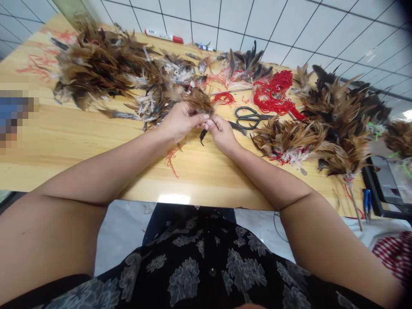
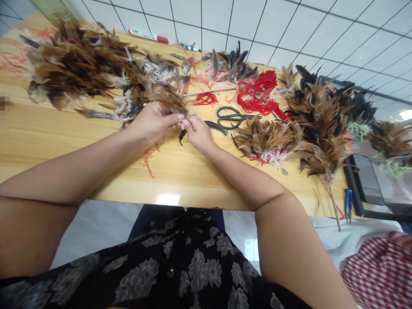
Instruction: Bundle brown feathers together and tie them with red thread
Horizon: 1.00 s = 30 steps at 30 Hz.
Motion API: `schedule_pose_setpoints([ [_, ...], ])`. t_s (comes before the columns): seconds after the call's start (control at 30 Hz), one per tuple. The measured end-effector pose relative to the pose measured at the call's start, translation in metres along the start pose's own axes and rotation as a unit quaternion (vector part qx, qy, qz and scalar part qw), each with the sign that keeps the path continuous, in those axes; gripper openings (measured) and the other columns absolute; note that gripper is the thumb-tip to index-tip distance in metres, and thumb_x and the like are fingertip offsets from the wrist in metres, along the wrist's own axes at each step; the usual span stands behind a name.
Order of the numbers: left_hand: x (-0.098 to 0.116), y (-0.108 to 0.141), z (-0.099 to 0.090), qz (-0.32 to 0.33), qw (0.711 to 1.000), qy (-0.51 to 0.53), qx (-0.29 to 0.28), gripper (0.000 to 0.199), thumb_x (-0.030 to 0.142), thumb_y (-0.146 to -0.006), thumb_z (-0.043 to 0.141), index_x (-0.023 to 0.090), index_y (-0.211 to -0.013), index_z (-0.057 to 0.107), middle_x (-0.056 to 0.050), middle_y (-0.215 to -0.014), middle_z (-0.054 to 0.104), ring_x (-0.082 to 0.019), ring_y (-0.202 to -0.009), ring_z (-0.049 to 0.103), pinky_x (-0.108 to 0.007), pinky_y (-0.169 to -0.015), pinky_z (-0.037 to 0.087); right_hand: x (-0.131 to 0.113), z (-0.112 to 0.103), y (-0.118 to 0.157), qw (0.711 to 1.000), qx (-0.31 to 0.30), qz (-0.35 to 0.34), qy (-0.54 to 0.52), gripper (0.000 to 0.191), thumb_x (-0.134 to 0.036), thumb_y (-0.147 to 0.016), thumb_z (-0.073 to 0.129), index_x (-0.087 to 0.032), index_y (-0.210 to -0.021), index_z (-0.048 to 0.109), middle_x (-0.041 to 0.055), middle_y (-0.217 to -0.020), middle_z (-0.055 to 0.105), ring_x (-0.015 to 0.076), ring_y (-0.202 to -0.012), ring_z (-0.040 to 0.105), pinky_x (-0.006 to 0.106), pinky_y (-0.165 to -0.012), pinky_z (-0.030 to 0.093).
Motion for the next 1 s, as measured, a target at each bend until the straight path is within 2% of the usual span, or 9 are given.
schedule_pose_setpoints([
  [0.13,0.003,0.000,-0.002,0.013,1.000,-0.014,0.000,0.042,0.034,-0.096,0.119,0.022,-0.088,0.080,-0.002,-0.080,0.078,-0.023,-0.081,0.078,-0.030,-0.080,0.066,-0.011,0.003,0.001,0.998,-0.008,0.021,-0.057,0.063,-0.083,-0.109,0.091,-0.029,-0.088,0.068,0.0037,-0.101,0.076,0.0244,-0.107,0.070,0.039,-0.112,0.060],
  [0.3,0.017,0.002,0.001,0.033,0.998,-0.042,0.012,0.046,0.034,-0.085,0.122,0.023,-0.087,0.078,-0.002,-0.085,0.079,-0.027,-0.096,0.082,-0.032,-0.093,0.069,-0.014,0.004,-0.001,0.997,0.015,0.054,-0.050,0.066,-0.078,-0.097,0.106,-0.027,-0.081,0.067,-0.0032,-0.081,0.059,0.0199,-0.091,0.056,0.033,-0.088,0.050],
  [0.37,0.019,0.003,0.003,0.033,0.998,-0.053,0.002,0.051,0.040,-0.084,0.123,0.024,-0.084,0.074,-0.002,-0.081,0.077,-0.028,-0.095,0.082,-0.033,-0.092,0.069,-0.009,0.003,-0.002,0.997,0.005,0.055,-0.050,0.065,-0.078,-0.096,0.107,-0.026,-0.082,0.070,-0.0028,-0.082,0.061,0.0197,-0.092,0.058,0.033,-0.089,0.050],
  [0.47,0.018,0.003,0.003,0.033,0.997,-0.060,-0.018,0.057,0.052,-0.085,0.122,0.024,-0.080,0.073,-0.002,-0.075,0.074,-0.027,-0.083,0.078,-0.033,-0.084,0.066,0.001,0.002,-0.005,0.998,-0.022,0.020,-0.059,0.066,-0.085,-0.097,0.099,-0.025,-0.084,0.076,0.0011,-0.091,0.073,0.0212,-0.098,0.065,0.036,-0.099,0.054],
  [0.57,0.015,0.003,0.003,0.041,0.997,-0.056,-0.019,0.063,0.064,-0.079,0.124,0.021,-0.078,0.077,-0.003,-0.074,0.074,-0.023,-0.074,0.072,-0.031,-0.078,0.063,0.012,0.002,-0.008,0.997,-0.025,-0.028,-0.061,0.068,-0.091,-0.097,0.090,-0.026,-0.082,0.075,0.0030,-0.092,0.071,0.0232,-0.097,0.065,0.041,-0.106,0.056],
  [0.67,0.013,0.002,0.003,0.044,0.998,-0.031,-0.013,0.065,0.066,-0.072,0.127,0.020,-0.078,0.081,-0.004,-0.077,0.077,-0.021,-0.074,0.071,-0.030,-0.078,0.063,0.021,0.005,-0.012,0.997,-0.024,-0.044,-0.060,0.054,-0.075,-0.106,0.080,-0.028,-0.083,0.068,0.0031,-0.092,0.067,0.0247,-0.097,0.065,0.042,-0.105,0.054],
  [0.77,0.013,0.003,0.003,0.029,1.000,-0.009,-0.001,0.063,0.062,-0.065,0.130,0.020,-0.079,0.085,-0.005,-0.082,0.082,-0.021,-0.077,0.072,-0.029,-0.079,0.064,0.028,0.010,-0.015,0.995,-0.020,-0.023,-0.091,0.040,-0.057,-0.110,0.079,-0.028,-0.086,0.065,0.0033,-0.094,0.069,0.0255,-0.101,0.068,0.041,-0.106,0.055],
  [0.87,0.014,0.004,0.003,0.010,1.000,0.007,0.013,0.063,0.055,-0.058,0.134,0.020,-0.086,0.091,-0.006,-0.092,0.087,-0.024,-0.086,0.078,-0.031,-0.087,0.068,0.028,0.015,-0.018,0.991,-0.010,-0.007,-0.136,0.034,-0.051,-0.109,0.079,-0.029,-0.087,0.066,0.0043,-0.099,0.072,0.0265,-0.105,0.069,0.041,-0.106,0.057],
  [1.0,0.023,-0.006,-0.004,0.000,0.999,-0.032,-0.007,0.066,0.054,-0.055,0.134,0.021,-0.095,0.093,-0.009,-0.101,0.091,-0.029,-0.096,0.084,-0.037,-0.097,0.071,0.025,0.015,-0.022,0.988,0.010,-0.014,-0.152,0.040,-0.052,-0.107,0.077,-0.030,-0.080,0.056,0.0036,-0.096,0.062,0.0260,-0.100,0.062,0.043,-0.106,0.054],
])
Point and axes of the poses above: each hand's wrist, its own y-axis away from the middle knuckle, its own z-axis out of the palm, x = y × z, the point moved 2 cm from there along -y, towards the middle knuckle
